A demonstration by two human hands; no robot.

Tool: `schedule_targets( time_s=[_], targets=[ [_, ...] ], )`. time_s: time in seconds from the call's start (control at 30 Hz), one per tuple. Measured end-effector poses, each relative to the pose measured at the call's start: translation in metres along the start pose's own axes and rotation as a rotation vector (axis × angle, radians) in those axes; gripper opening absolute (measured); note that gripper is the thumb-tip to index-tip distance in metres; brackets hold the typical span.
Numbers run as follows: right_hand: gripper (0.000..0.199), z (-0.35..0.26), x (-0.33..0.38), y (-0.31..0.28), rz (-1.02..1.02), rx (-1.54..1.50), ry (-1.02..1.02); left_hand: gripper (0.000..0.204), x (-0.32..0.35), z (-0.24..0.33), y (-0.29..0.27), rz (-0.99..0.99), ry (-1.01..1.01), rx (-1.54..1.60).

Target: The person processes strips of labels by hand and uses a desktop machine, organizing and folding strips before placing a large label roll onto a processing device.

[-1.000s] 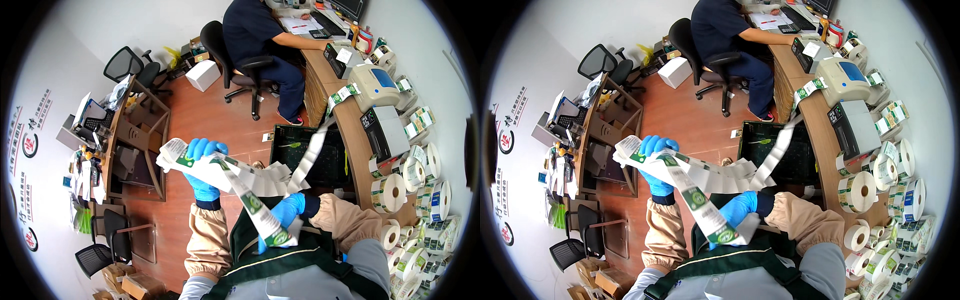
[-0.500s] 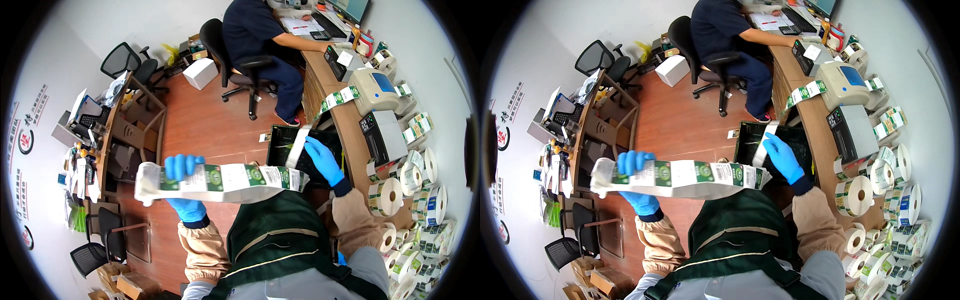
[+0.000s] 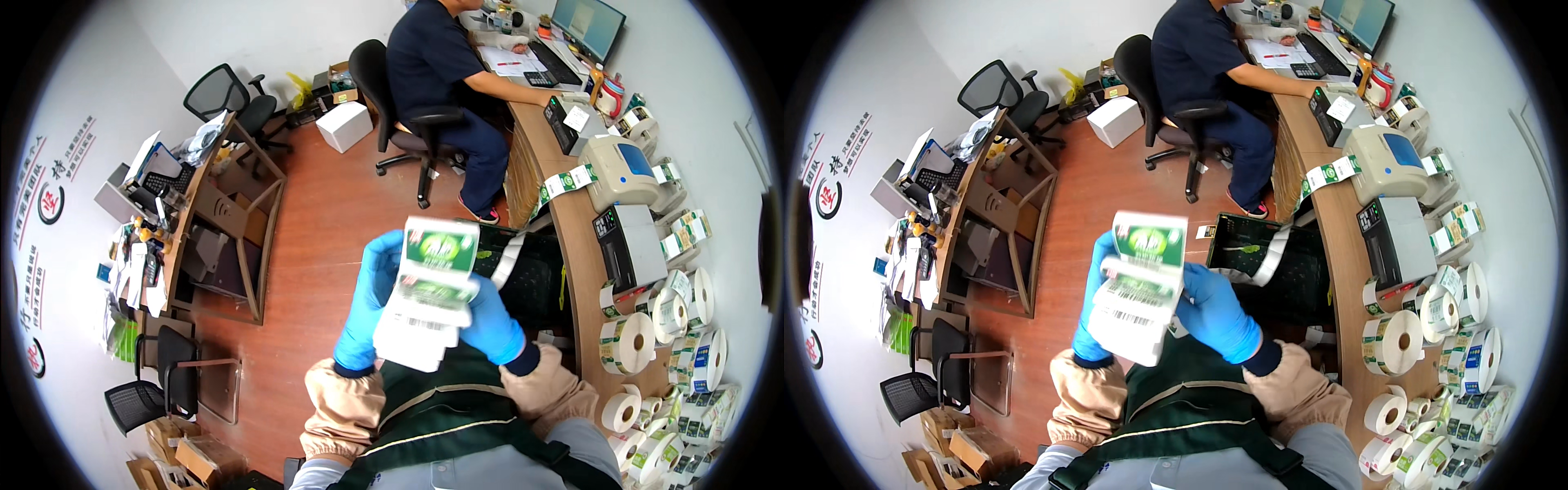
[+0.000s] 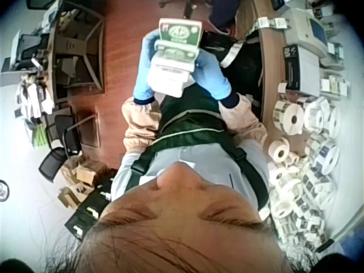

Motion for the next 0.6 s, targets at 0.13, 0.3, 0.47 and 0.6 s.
schedule_targets(
  time_s=[0.13, 0.3, 0.47, 0.6],
  targets=[
    [0.027, -0.040, -0.020, -0.008, -0.051, -0.256, 0.083, 0.081, -0.014, -0.002, -0.018, -0.486, 0.254, -0.386],
    [0.024, -0.094, -0.061, -0.034, -0.052, -0.087, -0.085, 0.055, -0.013, -0.012, 0.006, -0.685, -0.264, -0.195],
    [0.026, -0.162, -0.071, -0.058, 0.145, -0.098, -0.209, 0.045, -0.015, -0.053, 0.008, -1.040, -0.429, -0.279],
    [0.027, -0.198, -0.066, -0.128, 0.329, -0.130, -0.484, 0.037, -0.010, -0.094, 0.001, -1.237, -0.429, -0.380]
  ],
)
Point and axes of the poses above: each hand's wrist, its own x-axis away from the middle knuckle, its own y-axis out of the palm, z = x × y, the point moved 2 cm from there along -x, towards the middle knuckle, and after that the axes turned 12 degrees about z, right-handed, at the moved point
